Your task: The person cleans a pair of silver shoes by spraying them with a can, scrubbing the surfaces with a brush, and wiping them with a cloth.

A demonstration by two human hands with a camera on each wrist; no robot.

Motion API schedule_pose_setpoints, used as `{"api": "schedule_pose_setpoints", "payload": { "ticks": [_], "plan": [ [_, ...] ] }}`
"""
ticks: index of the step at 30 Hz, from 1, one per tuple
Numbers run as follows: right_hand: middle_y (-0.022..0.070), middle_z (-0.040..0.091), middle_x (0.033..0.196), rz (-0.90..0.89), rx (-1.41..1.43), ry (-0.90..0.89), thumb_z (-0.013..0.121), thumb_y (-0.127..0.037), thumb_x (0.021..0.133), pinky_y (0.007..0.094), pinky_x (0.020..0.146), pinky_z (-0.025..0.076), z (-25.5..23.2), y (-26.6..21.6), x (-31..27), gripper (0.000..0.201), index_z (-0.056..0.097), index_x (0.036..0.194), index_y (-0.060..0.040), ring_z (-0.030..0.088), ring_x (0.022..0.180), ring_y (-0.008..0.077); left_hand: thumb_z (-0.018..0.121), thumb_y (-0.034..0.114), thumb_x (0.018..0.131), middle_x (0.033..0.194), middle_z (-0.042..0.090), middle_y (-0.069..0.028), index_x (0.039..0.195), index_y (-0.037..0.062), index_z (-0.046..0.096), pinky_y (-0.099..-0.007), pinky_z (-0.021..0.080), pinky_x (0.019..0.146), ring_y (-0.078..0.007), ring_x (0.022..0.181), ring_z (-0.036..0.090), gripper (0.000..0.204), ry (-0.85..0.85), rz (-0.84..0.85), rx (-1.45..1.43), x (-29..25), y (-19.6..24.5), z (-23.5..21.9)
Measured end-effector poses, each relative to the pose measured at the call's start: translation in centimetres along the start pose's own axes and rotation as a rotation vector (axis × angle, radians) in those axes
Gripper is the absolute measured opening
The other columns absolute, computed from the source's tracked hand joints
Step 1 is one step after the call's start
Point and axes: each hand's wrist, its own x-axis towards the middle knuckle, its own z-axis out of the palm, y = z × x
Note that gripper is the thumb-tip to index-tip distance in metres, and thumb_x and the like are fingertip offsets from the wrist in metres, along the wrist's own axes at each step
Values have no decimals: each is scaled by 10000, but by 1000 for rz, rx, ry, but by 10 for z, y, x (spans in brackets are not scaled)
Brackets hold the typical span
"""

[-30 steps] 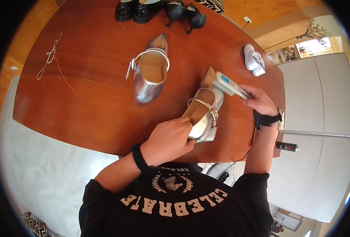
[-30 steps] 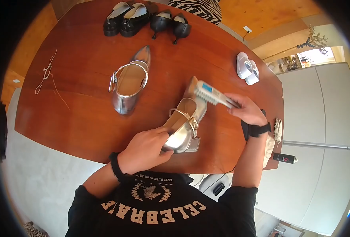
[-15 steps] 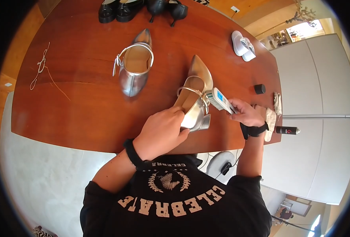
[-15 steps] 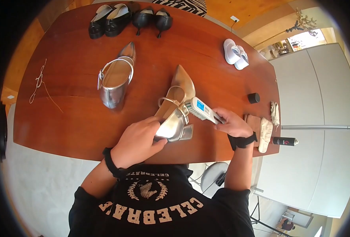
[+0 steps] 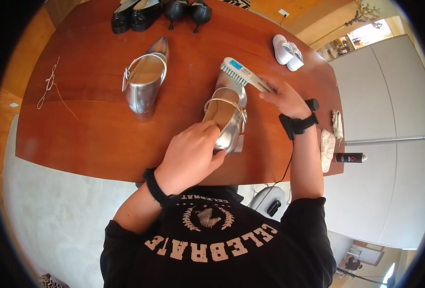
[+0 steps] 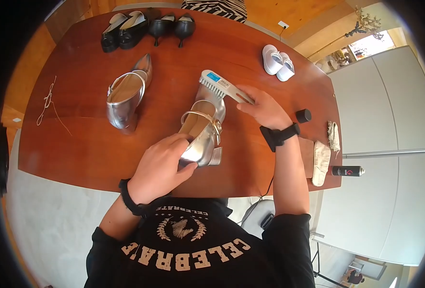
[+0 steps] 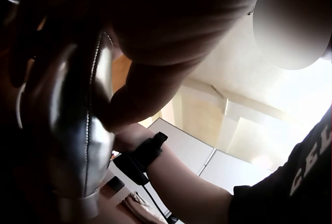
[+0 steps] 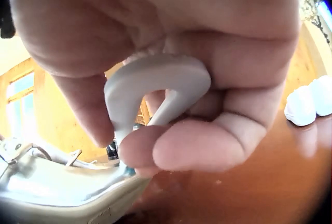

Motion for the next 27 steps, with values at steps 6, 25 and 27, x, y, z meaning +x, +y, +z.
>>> {"api": "schedule_pose_setpoints", "payload": {
  "ticks": [6,25,27],
  "plan": [
    [86,660,1144,37,105,-232,694,-107,910,301,909,495,2,6,-49,570,528,1443,9,608,1006,158,735,110,799,1116,671,-189,1028,-43,623,-471,526,835,-417,983,640,297,4,-41,-9,9,12,6],
    [61,617,829,286,668,-143,642,-69,994,277,613,508,77,4,-143,383,447,1296,61,629,682,135,736,81,839,1093,691,-158,1166,-30,650,-386,556,674,-348,886,672,355,-25,-58,12,15,25,10],
    [59,618,823,262,667,-173,648,-65,989,275,605,507,82,2,-161,409,451,1327,56,634,682,136,740,87,842,1078,692,-160,1159,-29,652,-388,557,687,-352,892,673,349,-15,-62,-3,14,24,10]
  ]
}}
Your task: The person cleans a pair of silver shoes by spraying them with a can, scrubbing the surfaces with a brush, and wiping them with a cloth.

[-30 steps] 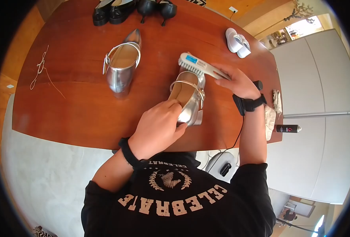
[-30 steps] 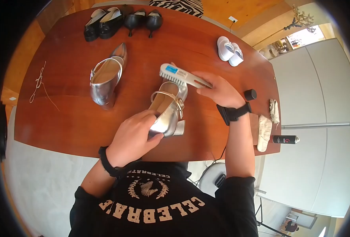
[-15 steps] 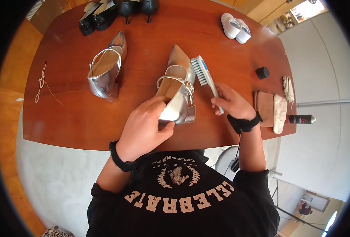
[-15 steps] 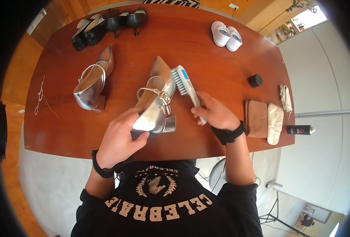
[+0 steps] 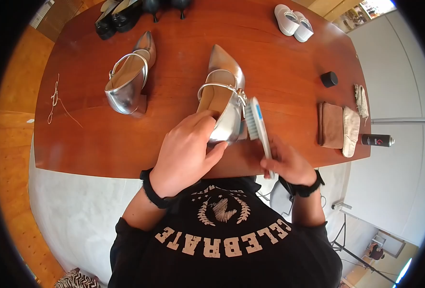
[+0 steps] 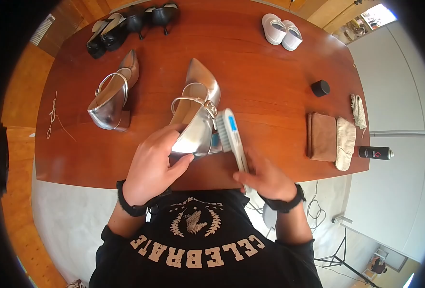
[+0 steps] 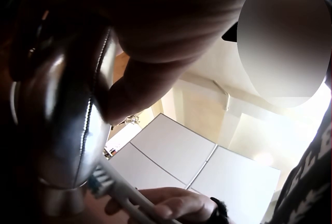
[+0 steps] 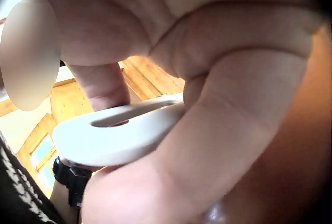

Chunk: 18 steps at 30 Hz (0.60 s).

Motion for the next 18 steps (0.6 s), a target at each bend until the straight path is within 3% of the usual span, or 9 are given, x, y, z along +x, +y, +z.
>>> {"api": "schedule_pose_setpoints", "payload": {
  "ticks": [3,5,9,12,13,16,18],
  "plan": [
    [81,639,886,62,-108,-8,654,-56,982,280,637,530,4,17,-11,509,403,1415,41,644,718,142,754,94,838,1084,693,-161,1150,-28,657,-400,558,716,-352,910,675,349,19,28,26,1,1,2],
    [95,654,923,152,-141,26,638,-28,977,277,657,540,3,14,-11,520,386,1427,39,647,764,140,775,127,826,1097,678,-156,1060,-25,631,-433,551,772,-363,960,665,314,16,46,46,3,2,4],
    [86,669,927,109,-161,-25,677,-65,958,286,699,540,-1,20,-19,521,419,1399,38,657,784,149,825,166,792,1148,660,-156,978,-11,613,-444,550,822,-365,1030,655,333,71,98,81,6,1,12],
    [79,688,933,33,-420,-99,704,-82,942,300,722,539,-7,16,-27,527,438,1382,30,669,805,155,849,165,778,1220,667,-165,916,-16,629,-438,549,848,-381,1053,659,316,121,88,93,8,4,11],
    [67,702,930,102,-436,-91,723,-83,925,302,743,538,-8,12,-29,536,446,1370,26,678,827,157,853,172,776,1234,661,-166,911,-12,628,-444,544,860,-383,1071,652,321,118,84,87,8,4,12],
    [97,732,911,-1,-418,-70,755,-97,906,344,705,555,-14,15,-36,498,482,1308,7,722,803,229,864,189,767,1269,641,-166,903,-4,625,-458,532,896,-387,1122,630,336,113,76,80,9,4,14],
    [90,730,915,-17,-346,-96,752,-86,910,340,713,554,-18,15,-42,483,489,1306,0,720,808,223,870,193,762,1284,628,-162,904,-2,624,-460,525,916,-387,1149,617,344,113,78,82,8,4,15]
  ]
}}
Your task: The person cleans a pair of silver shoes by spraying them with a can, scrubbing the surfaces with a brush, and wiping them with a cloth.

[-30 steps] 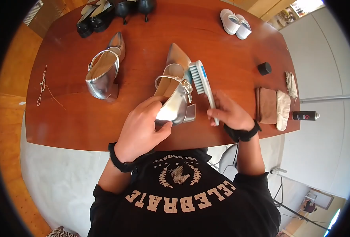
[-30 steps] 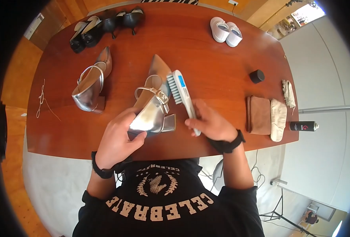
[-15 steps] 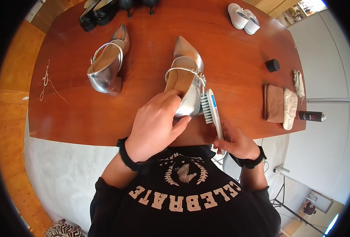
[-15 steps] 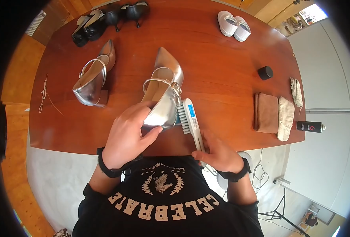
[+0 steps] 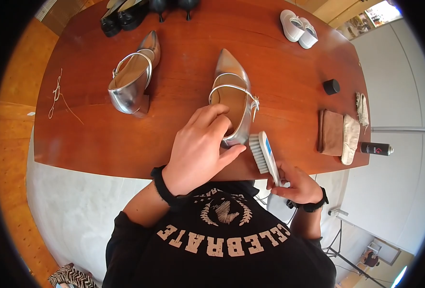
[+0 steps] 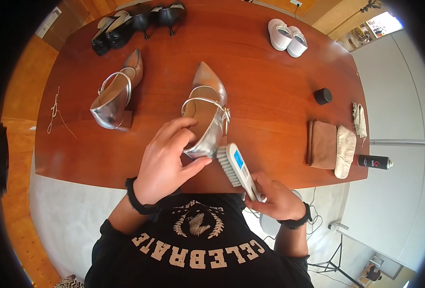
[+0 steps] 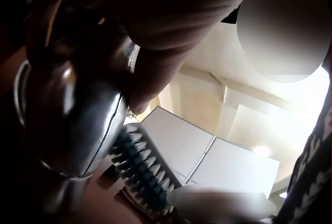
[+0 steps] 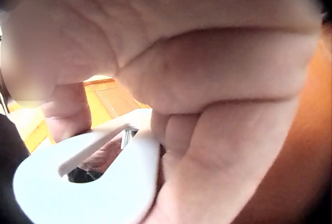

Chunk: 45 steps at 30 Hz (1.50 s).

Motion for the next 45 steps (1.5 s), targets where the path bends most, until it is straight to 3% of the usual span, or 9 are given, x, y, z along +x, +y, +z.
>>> {"api": "schedule_pose_setpoints", "payload": {
  "ticks": [4,7,14,20,28,32,40,43,45],
  "plan": [
    [77,719,918,-135,2,18,749,-68,915,321,732,552,0,2,8,478,500,1317,-4,710,827,188,876,180,755,1334,583,-160,913,-2,621,-459,508,950,-386,1205,580,351,15,-8,-22,-1,-1,2],
    [76,651,1010,50,14,68,707,14,923,287,803,529,-4,-8,15,576,421,1423,23,659,935,161,877,172,753,1355,561,-159,922,-4,622,-457,501,961,-384,1224,564,353,17,-3,-29,0,-2,3],
    [56,638,1020,-53,100,-4,682,55,925,283,834,513,-1,-13,20,579,417,1440,30,633,943,147,865,146,762,1364,556,-160,930,-2,625,-460,499,962,-390,1209,570,328,29,-5,-50,-3,-2,-1],
    [122,696,1129,-165,-43,195,711,29,883,326,903,521,-13,-2,5,546,531,1399,17,676,1017,205,799,55,797,1377,547,-182,978,1,609,-467,499,965,-414,1234,562,268,22,74,-57,0,-4,-12],
    [33,591,1072,-51,-68,619,635,23,908,244,854,436,-47,-14,27,513,524,1409,32,524,959,105,758,24,771,1305,554,-208,961,21,585,-472,484,1016,-422,1267,537,258,11,175,91,3,13,0],
    [83,631,1033,-133,-229,660,656,-20,921,273,839,474,-63,-33,52,510,523,1412,17,578,919,139,580,138,877,1185,604,-175,950,26,613,-481,445,1036,-325,1244,549,138,8,345,310,6,37,27],
    [200,705,1020,-378,-558,441,713,-83,872,366,777,534,-70,-79,71,469,626,1322,16,673,822,282,643,152,814,863,623,-63,776,73,664,-435,414,980,-252,1080,567,90,-57,527,395,-1,46,82],
    [231,692,1031,-113,-709,458,720,-110,860,405,745,537,-74,-99,71,458,653,1299,-3,668,797,346,659,144,788,823,607,-46,766,79,665,-411,422,962,-231,1021,560,69,-71,539,377,-1,44,88],
    [235,688,1031,-135,-755,642,722,-123,853,417,736,538,-79,-97,78,462,660,1300,-22,674,796,357,662,142,782,815,605,-42,765,80,667,-402,425,956,-223,1001,558,65,-84,545,367,0,44,88]
  ]
}}
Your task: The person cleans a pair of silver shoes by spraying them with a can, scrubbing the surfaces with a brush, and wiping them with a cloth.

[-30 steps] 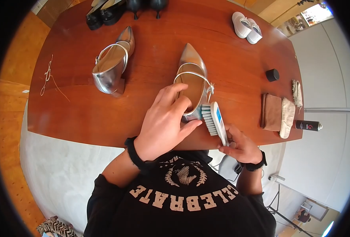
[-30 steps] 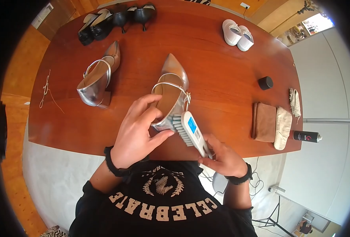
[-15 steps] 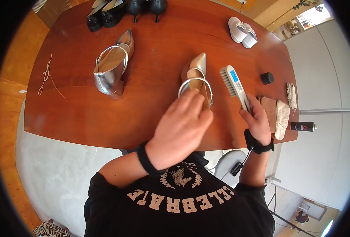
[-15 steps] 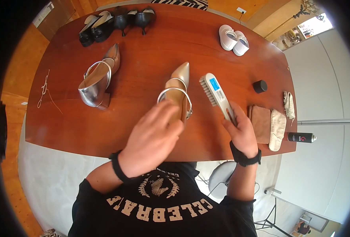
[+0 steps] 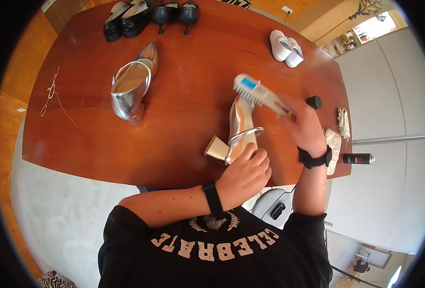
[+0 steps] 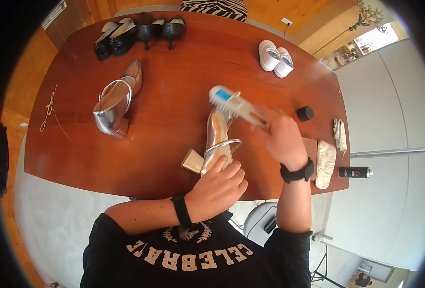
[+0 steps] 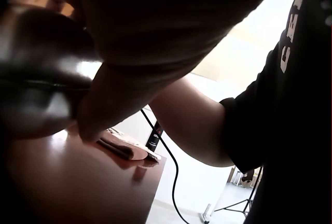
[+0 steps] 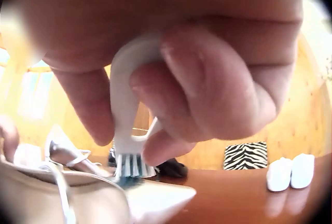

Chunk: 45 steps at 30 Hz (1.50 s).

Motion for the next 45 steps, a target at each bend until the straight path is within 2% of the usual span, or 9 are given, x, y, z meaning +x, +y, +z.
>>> {"api": "schedule_pose_setpoints", "payload": {
  "ticks": [2,11,17,22,25,29,34,40,45],
  "plan": [
    [249,683,1046,27,-72,133,723,-126,843,439,732,539,5,10,8,473,662,1304,-43,678,805,379,664,144,779,808,603,-39,766,81,669,-395,427,950,-215,985,556,64,-11,7,-5,0,-1,-1],
    [220,713,927,-278,-66,-213,701,-143,854,478,727,547,-4,-26,0,414,683,1257,-55,685,865,412,660,138,774,814,597,-33,762,82,667,-393,429,949,-205,967,554,58,46,13,-24,-1,-1,8],
    [258,643,822,-34,-310,17,678,-121,837,444,683,523,-3,-4,37,392,689,1212,-6,703,785,366,657,134,771,802,585,-27,758,84,668,-384,431,946,-202,950,549,53,46,5,-46,-3,-3,5],
    [198,725,1057,-275,-1,-423,702,-38,842,396,749,537,-13,-28,12,482,654,1321,-12,695,904,335,652,134,773,805,584,-28,750,88,660,-383,428,948,-203,952,547,53,58,-5,-62,-3,-2,6],
    [243,702,912,-206,116,-283,698,-143,856,428,725,537,-4,-6,21,426,675,1260,-11,689,796,379,650,134,776,805,578,-28,749,88,652,-386,425,954,-203,961,545,53,72,-10,-61,-2,-3,6],
    [239,677,851,20,125,36,696,-159,892,397,688,519,9,25,33,402,662,1259,0,654,724,347,651,140,787,808,570,-25,757,90,645,-397,421,962,-201,976,542,59,58,-24,-82,-2,-7,-5],
    [58,656,1229,41,451,-308,683,-23,955,278,997,467,11,32,6,503,540,1430,58,590,1091,115,642,147,806,844,574,-25,784,92,634,-415,414,971,-208,995,540,60,49,-45,-118,-3,-12,-9],
    [89,684,1139,152,442,-37,715,-36,907,272,908,492,33,71,16,491,601,1380,28,601,1003,108,625,133,830,873,566,-46,796,92,590,-417,407,978,-226,1012,542,65,27,-65,-136,-4,-22,-25],
    [39,668,1151,26,631,-201,687,-39,936,258,920,476,33,46,1,450,594,1370,36,575,1032,91,629,141,867,938,585,-66,856,74,609,-432,408,1011,-240,1065,552,70,23,-83,-181,-6,-32,-33]
  ]
}}
